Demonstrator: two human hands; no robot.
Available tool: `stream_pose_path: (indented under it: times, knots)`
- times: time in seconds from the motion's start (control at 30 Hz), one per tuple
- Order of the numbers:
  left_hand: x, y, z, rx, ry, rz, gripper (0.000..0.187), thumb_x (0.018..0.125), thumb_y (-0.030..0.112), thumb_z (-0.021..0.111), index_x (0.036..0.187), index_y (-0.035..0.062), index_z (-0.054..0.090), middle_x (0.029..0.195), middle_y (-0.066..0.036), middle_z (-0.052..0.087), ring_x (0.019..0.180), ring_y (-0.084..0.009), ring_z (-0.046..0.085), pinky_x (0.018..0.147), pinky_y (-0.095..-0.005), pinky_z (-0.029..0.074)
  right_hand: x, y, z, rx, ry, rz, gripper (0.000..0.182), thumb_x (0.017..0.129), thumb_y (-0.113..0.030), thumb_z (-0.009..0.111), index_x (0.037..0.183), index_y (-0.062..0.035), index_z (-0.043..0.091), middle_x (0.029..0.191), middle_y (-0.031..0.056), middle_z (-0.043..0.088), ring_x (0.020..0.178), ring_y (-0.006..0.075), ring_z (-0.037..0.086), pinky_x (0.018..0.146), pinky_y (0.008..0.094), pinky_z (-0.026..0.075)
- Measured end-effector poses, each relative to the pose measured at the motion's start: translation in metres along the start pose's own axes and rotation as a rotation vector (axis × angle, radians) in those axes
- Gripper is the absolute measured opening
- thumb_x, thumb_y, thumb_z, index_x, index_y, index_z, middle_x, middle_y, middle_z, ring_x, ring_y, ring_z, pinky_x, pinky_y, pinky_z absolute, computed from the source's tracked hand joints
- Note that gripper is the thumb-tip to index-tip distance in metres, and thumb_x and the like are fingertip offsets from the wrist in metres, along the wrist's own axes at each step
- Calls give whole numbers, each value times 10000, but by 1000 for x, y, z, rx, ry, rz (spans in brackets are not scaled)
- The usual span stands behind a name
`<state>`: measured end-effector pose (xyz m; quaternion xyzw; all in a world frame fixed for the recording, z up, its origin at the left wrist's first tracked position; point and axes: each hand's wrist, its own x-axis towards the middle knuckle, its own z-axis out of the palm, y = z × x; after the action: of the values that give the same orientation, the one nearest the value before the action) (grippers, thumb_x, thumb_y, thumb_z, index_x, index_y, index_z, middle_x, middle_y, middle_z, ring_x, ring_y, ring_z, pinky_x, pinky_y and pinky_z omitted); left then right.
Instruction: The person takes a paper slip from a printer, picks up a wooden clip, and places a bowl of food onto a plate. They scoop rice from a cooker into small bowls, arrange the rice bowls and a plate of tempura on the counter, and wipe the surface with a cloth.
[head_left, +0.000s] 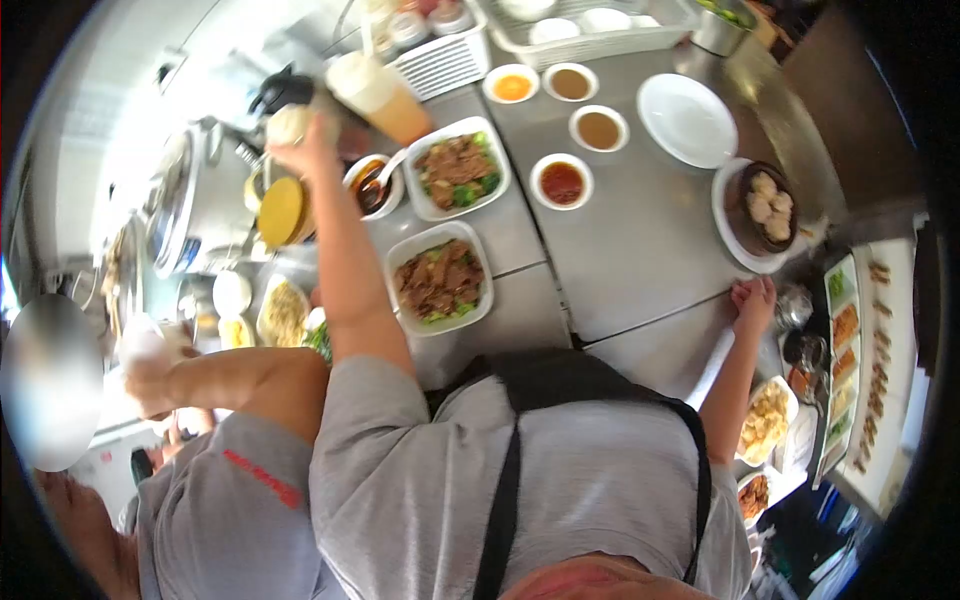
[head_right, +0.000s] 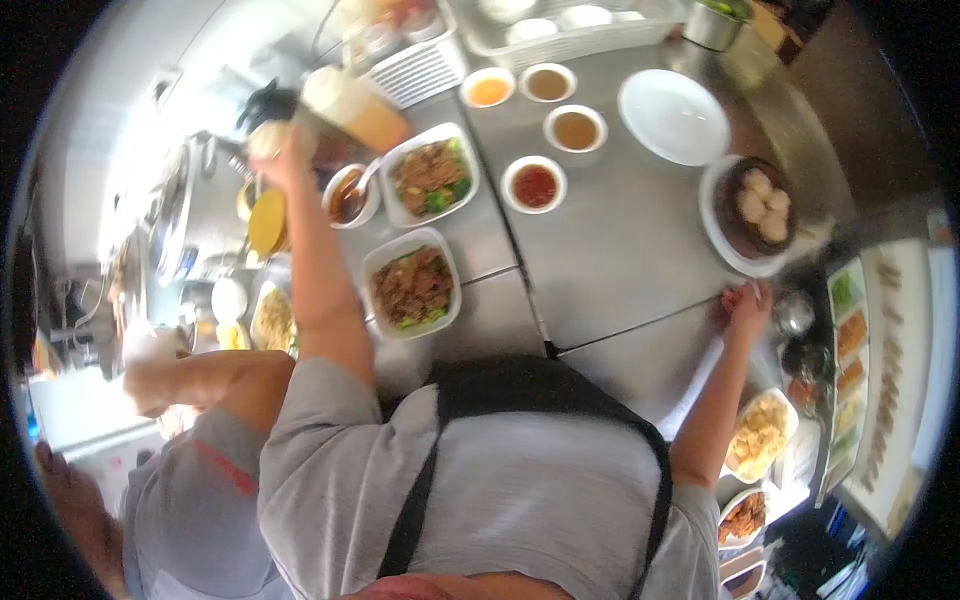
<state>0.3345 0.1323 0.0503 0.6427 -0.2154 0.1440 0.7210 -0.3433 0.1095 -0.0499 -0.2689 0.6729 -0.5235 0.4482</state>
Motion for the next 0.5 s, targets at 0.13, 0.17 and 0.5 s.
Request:
stream_pose_path:
  times: [0.13, 0.17, 0.5]
  knots:
    - [-22, 12, 19, -89, -95, -151, 814, 546, 19, 675, 1192, -29, 184, 1031, -173, 436, 936, -242, 469, 824, -345, 389, -9, 11, 3, -144, -73, -207, 317, 788, -82, 497, 1077, 4, 399, 714, 68, 516, 553, 118, 505, 481, 210, 419]
    - [-22, -4, 22, 73, -96, 7, 785, 557, 20, 674, 1179, -34, 197, 1040, -178, 430, 944, -249, 465, 848, -346, 369, -5, 12, 2, -175, -88, -221, 303, 787, -79, 492, 1065, 10, 412, 715, 66, 515, 548, 111, 496, 477, 204, 410]
    - [-40, 44, -12, 351, -347, -316, 828, 635, 210, 655, 1245, -32, 151, 1156, -284, 334, 1105, -356, 333, 935, -374, 277, 11, 27, -4, -381, -39, -402, 134, 786, -99, 466, 878, -2, 468, 700, 66, 501, 518, 121, 466, 464, 242, 407]
